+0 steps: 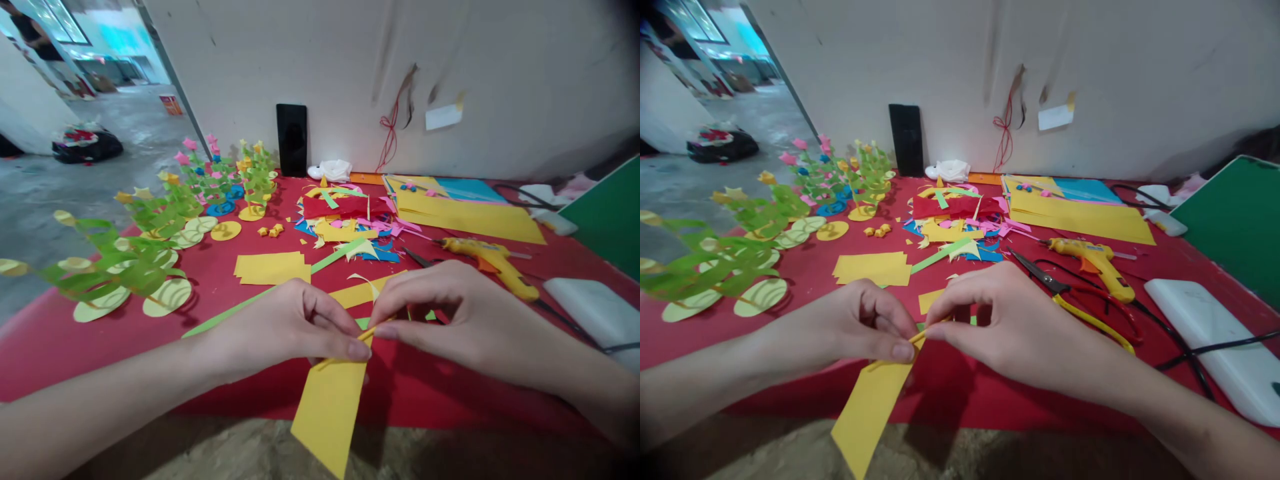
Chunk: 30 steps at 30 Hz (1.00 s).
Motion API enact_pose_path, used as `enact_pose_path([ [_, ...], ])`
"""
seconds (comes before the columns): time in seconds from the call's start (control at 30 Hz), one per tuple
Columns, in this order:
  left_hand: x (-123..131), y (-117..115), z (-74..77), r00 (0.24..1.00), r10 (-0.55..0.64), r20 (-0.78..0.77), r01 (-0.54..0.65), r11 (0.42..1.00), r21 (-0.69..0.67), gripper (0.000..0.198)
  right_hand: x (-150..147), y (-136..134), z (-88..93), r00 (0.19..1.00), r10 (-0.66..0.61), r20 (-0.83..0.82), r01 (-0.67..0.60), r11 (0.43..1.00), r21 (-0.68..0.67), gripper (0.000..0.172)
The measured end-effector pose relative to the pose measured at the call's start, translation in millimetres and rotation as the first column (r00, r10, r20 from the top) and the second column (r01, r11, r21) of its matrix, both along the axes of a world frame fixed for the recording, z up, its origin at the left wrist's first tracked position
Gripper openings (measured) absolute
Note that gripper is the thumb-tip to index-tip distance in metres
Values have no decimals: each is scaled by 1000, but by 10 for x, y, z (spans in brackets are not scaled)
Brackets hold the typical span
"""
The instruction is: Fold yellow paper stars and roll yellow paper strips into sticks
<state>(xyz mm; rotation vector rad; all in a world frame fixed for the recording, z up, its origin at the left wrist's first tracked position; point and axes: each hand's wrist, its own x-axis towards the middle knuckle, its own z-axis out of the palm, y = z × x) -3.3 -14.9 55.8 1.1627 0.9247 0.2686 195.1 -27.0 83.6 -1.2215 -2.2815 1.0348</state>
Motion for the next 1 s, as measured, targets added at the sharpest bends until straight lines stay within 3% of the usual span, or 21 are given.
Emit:
enact_pose_path([
  [0.17, -1, -17, 46, 993, -82, 80, 86, 995, -41, 12, 18, 60, 10, 997, 21, -68, -22, 1000, -11, 9],
  [0.37, -6, 2, -6, 1000, -4, 21, 5, 999, -47, 11, 34, 79, -9, 997, 62, -55, -62, 998, 13, 9],
  [0.63, -16, -15, -24, 1000, -4, 8, 5, 999, -35, 12, 21, 9, 0, 996, 88, 28, -87, 995, -51, 19],
  [0.87, -6, -26, 108, 990, -133, 39, 133, 991, 11, 13, 41, 28, 93, 1000, 23, -18, -24, 998, -51, 10],
  [1.0, -18, -21, 123, 987, -156, 31, 157, 987, -26, 12, 72, 57, 72, 995, 70, -68, -73, 996, -50, 9],
])
